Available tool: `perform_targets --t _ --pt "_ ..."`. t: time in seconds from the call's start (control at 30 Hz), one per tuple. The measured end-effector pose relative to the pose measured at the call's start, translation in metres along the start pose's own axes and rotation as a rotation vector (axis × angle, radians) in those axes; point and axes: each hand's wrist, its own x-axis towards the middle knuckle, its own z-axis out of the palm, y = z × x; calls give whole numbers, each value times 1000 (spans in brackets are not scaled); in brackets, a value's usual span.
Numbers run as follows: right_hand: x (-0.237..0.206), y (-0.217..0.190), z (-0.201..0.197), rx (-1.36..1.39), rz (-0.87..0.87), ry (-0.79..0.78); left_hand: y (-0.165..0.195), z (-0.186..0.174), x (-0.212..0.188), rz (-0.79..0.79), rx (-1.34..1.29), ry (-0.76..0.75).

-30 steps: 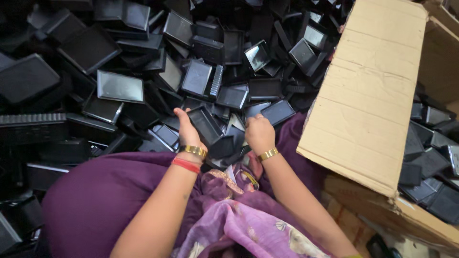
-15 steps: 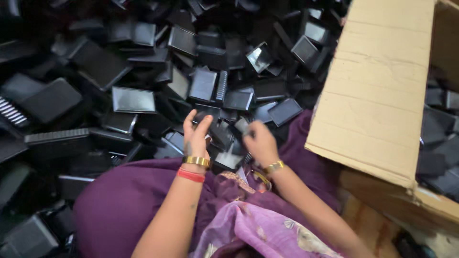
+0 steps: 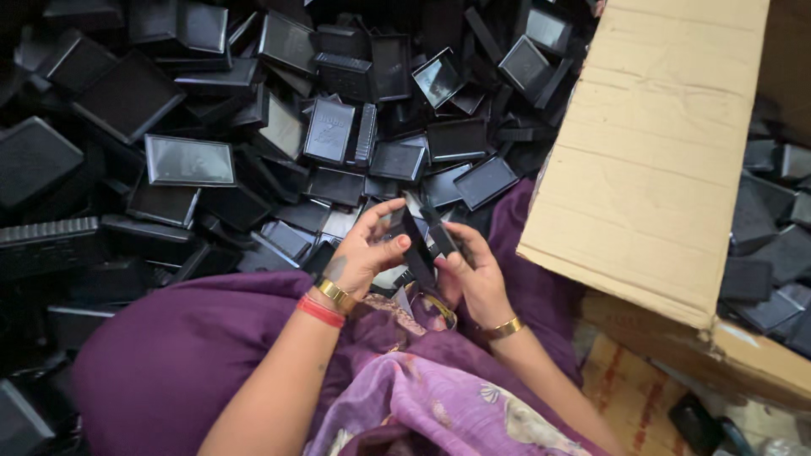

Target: The person sits on the floor and repeatedly picks up small black plastic trays from a large pile. They open and close the trays, then toss them into a cardboard box to the right. The process continues throughout the clip.

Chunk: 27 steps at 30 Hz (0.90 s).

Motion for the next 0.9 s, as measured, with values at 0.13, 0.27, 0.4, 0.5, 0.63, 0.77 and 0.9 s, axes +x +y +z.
perform_targets --t 0.13,0.27,0.4,0.5,0.63,0.77,0.9 --pt "1 4 -5 -184 31 16 -8 4 4 131 109 -134" --pt "-4 -1 -3 -515 -232 -99 -31 4 12 149 266 -143" --pt "-2 -10 2 -6 -76 -214 -60 -1 20 33 -74 163" --pt "1 -5 12 -503 88 139 -75 -12 28 -46 7 314" --pt "1 13 11 -655 111 223 -83 -25 38 92 616 314" --pt "5 24 4 -351 -33 81 -87 -21 45 50 376 334" --pt "-2 -16 0 -331 256 176 -71 -28 49 -4 51 387"
